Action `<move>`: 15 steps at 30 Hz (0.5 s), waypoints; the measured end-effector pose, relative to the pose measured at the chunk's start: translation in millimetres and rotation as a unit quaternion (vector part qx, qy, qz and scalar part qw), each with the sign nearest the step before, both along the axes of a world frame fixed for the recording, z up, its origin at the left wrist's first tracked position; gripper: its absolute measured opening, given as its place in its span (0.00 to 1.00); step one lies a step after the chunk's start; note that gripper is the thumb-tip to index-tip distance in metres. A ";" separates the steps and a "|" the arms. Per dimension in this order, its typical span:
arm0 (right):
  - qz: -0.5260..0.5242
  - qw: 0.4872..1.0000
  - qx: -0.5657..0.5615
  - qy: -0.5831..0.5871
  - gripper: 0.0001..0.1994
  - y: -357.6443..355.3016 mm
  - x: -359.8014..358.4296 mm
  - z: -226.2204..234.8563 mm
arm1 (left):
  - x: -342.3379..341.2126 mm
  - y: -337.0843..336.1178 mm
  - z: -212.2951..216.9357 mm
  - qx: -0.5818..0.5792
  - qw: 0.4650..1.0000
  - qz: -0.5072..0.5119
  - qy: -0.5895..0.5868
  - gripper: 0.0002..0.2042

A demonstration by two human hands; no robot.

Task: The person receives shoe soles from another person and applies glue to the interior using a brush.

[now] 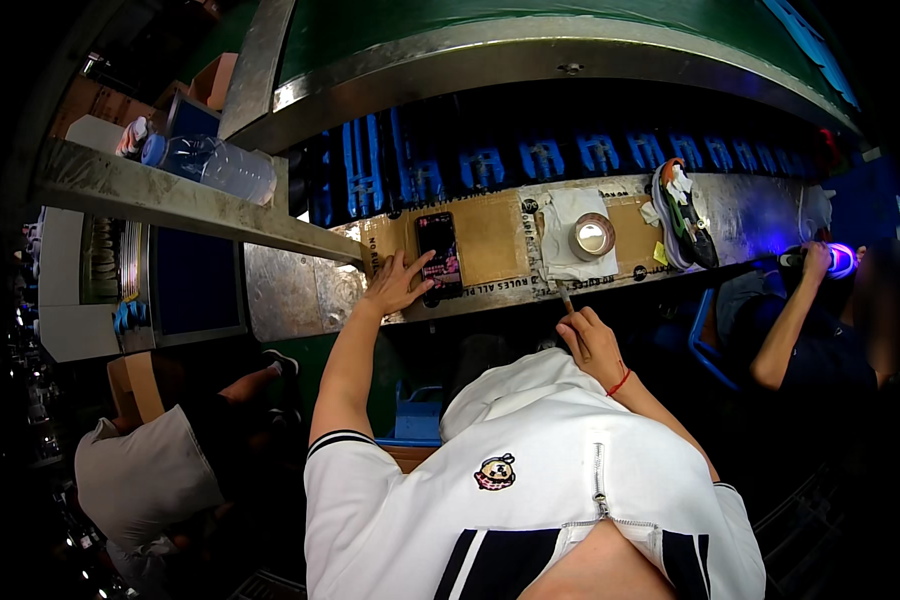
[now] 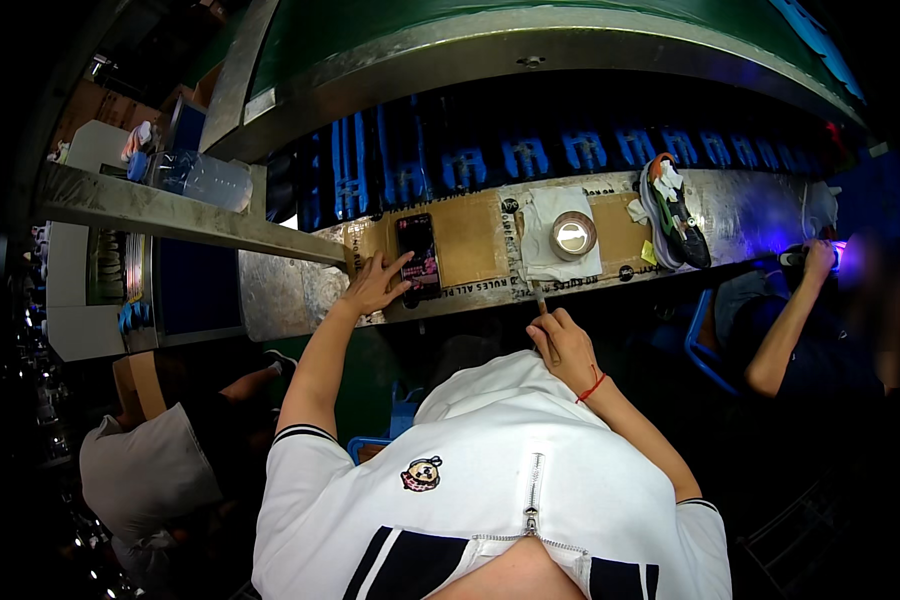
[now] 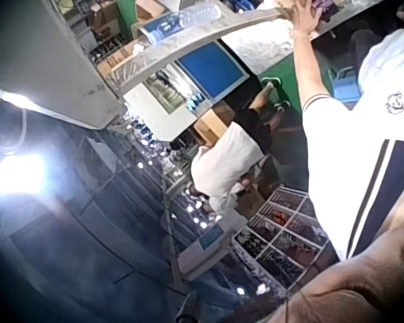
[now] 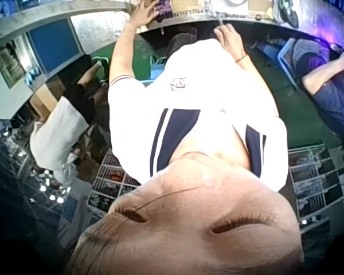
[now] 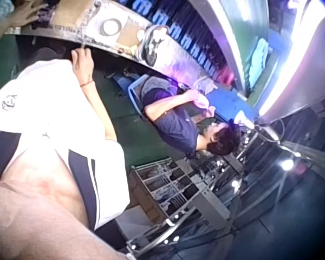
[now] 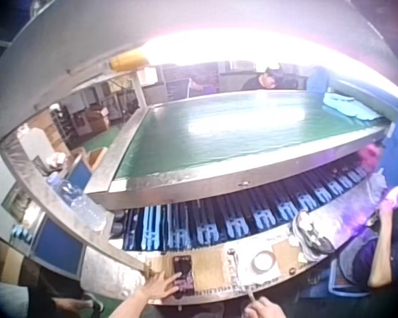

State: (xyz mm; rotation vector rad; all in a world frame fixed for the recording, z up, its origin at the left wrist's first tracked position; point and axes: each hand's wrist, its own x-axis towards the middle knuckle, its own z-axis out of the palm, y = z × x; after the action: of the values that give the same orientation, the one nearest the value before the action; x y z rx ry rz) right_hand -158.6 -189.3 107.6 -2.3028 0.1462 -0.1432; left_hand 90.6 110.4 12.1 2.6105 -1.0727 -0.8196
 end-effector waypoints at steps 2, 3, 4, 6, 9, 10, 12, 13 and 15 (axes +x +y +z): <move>-0.001 1.000 0.000 0.002 0.06 1.4 0.9 -1.4 | 1.8 1.4 -1.1 -0.004 1.000 -0.002 -0.002 0.29; -0.001 1.000 0.000 0.003 0.06 2.2 1.4 -1.9 | 2.5 2.0 -1.4 -0.004 1.000 -0.001 -0.002 0.29; 0.000 1.000 0.001 0.004 0.06 1.8 1.5 -2.0 | 2.2 1.5 -1.5 -0.004 1.000 0.001 -0.001 0.29; 0.000 1.000 0.001 0.006 0.06 0.9 1.7 -2.1 | 2.2 0.7 -1.8 -0.005 1.000 0.001 -0.001 0.29; 0.002 1.000 0.000 0.002 0.06 0.2 1.7 -3.8 | 2.9 1.2 -3.2 -0.010 1.000 -0.001 -0.002 0.29; 0.002 1.000 0.000 0.002 0.06 0.6 2.4 -3.8 | 3.8 1.6 -4.2 -0.013 1.000 -0.002 -0.002 0.29; 0.000 1.000 0.000 0.003 0.06 1.5 3.7 -3.4 | 5.0 2.4 -5.5 -0.017 1.000 -0.003 -0.004 0.29; -0.001 1.000 0.000 0.005 0.06 1.2 3.9 -3.0 | 4.8 2.1 -5.0 -0.018 1.000 -0.003 -0.004 0.29; -0.002 1.000 0.000 0.010 0.06 0.5 4.2 -2.4 | 4.6 1.0 -3.9 -0.019 1.000 -0.003 -0.005 0.29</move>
State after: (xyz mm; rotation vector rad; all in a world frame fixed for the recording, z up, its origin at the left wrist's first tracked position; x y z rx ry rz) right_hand -154.4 -188.8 105.2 -2.3042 0.1619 -0.1228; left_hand 95.2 111.4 8.3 2.5838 -1.0891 -0.7823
